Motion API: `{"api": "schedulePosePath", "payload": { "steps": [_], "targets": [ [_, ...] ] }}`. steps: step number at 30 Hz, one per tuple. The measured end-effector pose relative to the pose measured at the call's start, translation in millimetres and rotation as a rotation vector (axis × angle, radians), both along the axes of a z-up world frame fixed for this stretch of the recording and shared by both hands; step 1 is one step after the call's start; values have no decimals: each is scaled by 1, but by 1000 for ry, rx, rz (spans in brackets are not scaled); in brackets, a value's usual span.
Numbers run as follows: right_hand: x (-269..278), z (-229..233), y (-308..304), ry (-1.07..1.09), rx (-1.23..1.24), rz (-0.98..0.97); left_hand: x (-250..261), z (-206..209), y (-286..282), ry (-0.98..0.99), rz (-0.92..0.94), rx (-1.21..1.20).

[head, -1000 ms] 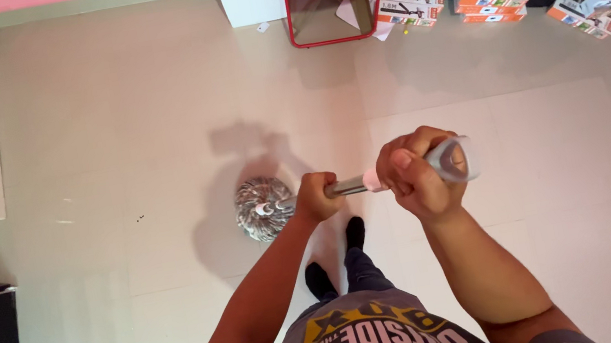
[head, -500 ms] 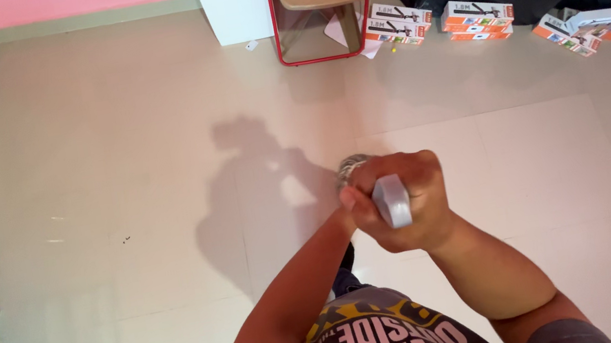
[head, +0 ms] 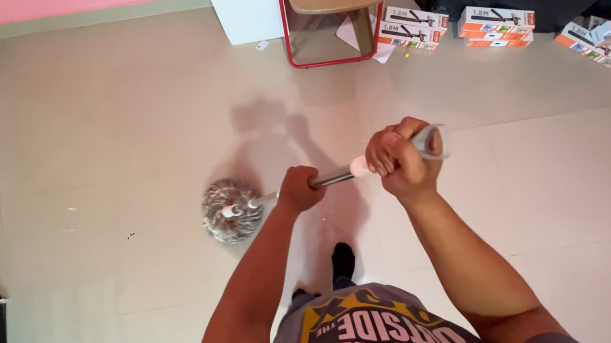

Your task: The person mops the tiled floor, moving a wet mop across the surface while occasionally rinsing or wringing it.

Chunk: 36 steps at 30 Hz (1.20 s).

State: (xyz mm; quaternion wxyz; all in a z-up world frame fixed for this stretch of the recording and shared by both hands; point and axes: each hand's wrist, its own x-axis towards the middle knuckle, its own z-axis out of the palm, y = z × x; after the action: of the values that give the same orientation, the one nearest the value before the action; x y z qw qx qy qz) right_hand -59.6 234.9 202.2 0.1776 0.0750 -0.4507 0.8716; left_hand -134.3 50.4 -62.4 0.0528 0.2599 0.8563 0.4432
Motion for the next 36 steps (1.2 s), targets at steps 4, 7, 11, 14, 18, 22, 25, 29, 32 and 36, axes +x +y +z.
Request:
{"api": "schedulePosePath", "payload": {
  "steps": [4,7,11,14,18,22,25,29,32,36],
  "targets": [
    [-2,6,16,12,25,21,1,5,20,96,25,83],
    [8,44,27,16,77,25,6,19,56,151,-30,319],
    [17,97,15,-22,531,-146,13,56,102,-56,-104,461],
    [1,106,-1,3,824,-214,7,81,108,-188,-186,549],
    [-24,107,-18,46,715,-178,-23,88,87,-50,-192,499],
    [-39,92,-29,26,550,-120,-45,62,58,18,-158,411],
    [-61,74,-29,21,276,-41,-69,46,33,-71,-120,280],
    [-79,51,-35,40,150,5,-89,37,5,38,-92,227],
    [-94,56,-28,16,147,-17,-96,45,17,-19,-32,276],
    [-97,91,-28,-2,388,-71,-98,62,50,-42,-90,395]
  ]
}}
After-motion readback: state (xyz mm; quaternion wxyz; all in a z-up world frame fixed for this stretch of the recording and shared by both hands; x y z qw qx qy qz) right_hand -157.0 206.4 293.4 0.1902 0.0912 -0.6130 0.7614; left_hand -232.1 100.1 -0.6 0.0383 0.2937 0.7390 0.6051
